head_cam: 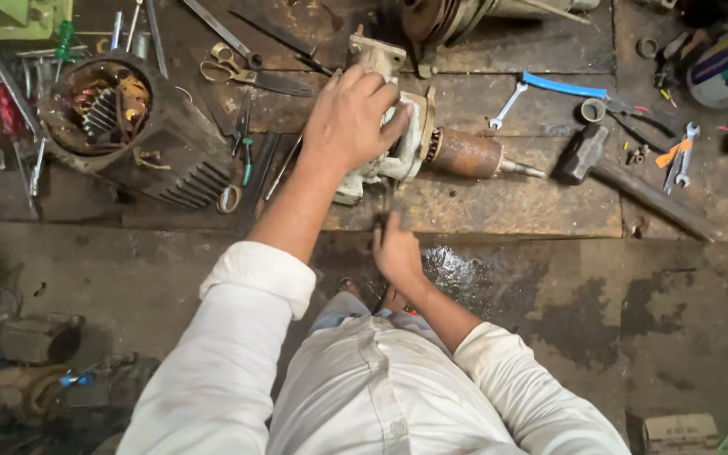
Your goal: The person holds a pump housing on the workbench and uses a spanner to loosen and remove bolts from it, repositioning the housing and working on different sides. Another worker across the bench handles a similar pump assembly.
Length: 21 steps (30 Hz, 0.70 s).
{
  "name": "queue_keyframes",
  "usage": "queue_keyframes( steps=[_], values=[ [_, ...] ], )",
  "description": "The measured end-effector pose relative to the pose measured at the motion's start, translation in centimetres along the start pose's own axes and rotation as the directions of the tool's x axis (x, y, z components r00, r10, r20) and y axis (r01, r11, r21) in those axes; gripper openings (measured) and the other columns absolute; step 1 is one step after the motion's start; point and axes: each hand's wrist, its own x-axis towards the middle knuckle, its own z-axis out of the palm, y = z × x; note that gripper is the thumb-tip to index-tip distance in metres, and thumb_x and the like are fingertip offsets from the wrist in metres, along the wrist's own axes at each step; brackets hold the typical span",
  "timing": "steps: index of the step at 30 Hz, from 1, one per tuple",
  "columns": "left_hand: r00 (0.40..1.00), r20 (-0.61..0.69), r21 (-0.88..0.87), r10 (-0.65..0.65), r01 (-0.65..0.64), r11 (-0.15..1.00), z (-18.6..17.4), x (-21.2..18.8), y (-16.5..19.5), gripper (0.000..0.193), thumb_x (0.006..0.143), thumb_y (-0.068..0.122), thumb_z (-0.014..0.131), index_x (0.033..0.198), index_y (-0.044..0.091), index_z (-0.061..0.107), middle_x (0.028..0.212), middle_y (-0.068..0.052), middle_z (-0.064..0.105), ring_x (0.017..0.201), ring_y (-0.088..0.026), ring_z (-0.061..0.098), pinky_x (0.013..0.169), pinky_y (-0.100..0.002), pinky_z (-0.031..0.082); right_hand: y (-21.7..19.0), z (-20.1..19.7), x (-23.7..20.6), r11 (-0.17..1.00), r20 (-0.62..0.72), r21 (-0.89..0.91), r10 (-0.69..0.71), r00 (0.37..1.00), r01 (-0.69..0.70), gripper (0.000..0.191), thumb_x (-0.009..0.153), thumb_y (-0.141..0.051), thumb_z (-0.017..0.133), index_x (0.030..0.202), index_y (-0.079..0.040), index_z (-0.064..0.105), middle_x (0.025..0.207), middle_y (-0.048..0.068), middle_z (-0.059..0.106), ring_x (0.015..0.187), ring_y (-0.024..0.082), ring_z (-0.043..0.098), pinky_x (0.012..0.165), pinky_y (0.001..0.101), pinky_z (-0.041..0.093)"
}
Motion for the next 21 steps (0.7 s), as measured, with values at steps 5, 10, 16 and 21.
queue_keyframes(
  steps=[5, 10, 16, 21],
  values=[
    [0.992, 0.025, 0.031, 0.125, -0.126, 0.992, 0.5, -0.3, 0.8, 0.051, 0.092, 0.053, 0.069, 0.117, 0.009, 0.071, 0.136, -0.023, 0.057, 0.135, -0.041, 0.043, 0.107, -0.062, 0.042, 2.3, -0.5, -0.1, 0.997, 0.026, 0.011, -0.072, 0.997, 0.072, 0.041, 0.097, -0.028, 0.058, 0.126, 0.0, 0.05, 0.083, 0.035, 0.068, 0.08, 0.056, 0.066, 0.075, 0.0626, 0.053],
    [0.984, 0.038, 0.08, -0.172, 0.168, 0.983, 1.6, -0.5, 1.2, 0.049, 0.088, 0.042, 0.07, 0.123, 0.007, 0.067, 0.138, -0.023, 0.053, 0.133, -0.048, 0.042, 0.1, -0.063, 0.043, 3.3, -2.8, 1.8, 0.967, 0.094, 0.235, -0.118, 0.988, 0.093, 0.038, 0.099, -0.025, 0.056, 0.131, -0.006, 0.059, 0.082, 0.024, 0.074, 0.072, 0.038, 0.072, 0.066, 0.0489, 0.054],
    [0.965, -0.003, -0.02, -0.262, 0.261, 0.965, 1.7, -0.5, 1.2, 0.047, 0.088, 0.037, 0.071, 0.123, 0.006, 0.065, 0.135, -0.023, 0.054, 0.126, -0.051, 0.046, 0.096, -0.055, 0.051, 2.7, -6.8, 3.4, 0.918, 0.448, 0.332, 0.051, 0.893, -0.218, 0.035, 0.1, -0.02, 0.048, 0.129, -0.008, 0.063, 0.071, 0.008, 0.068, 0.05, 0.015, 0.058, 0.045, 0.0343, 0.046],
    [0.95, 0.013, -0.075, -0.313, 0.313, 0.947, 1.4, 0.0, 0.2, 0.039, 0.088, 0.035, 0.071, 0.118, 0.01, 0.068, 0.121, -0.019, 0.061, 0.107, -0.044, 0.061, 0.089, -0.054, 0.054, 2.3, -8.3, 3.9, 0.917, 0.509, 0.342, 0.003, 0.861, -0.205, 0.03, 0.1, -0.019, 0.051, 0.121, -0.002, 0.063, 0.072, 0.006, 0.068, 0.049, 0.016, 0.058, 0.045, 0.0337, 0.047]
  ],
)
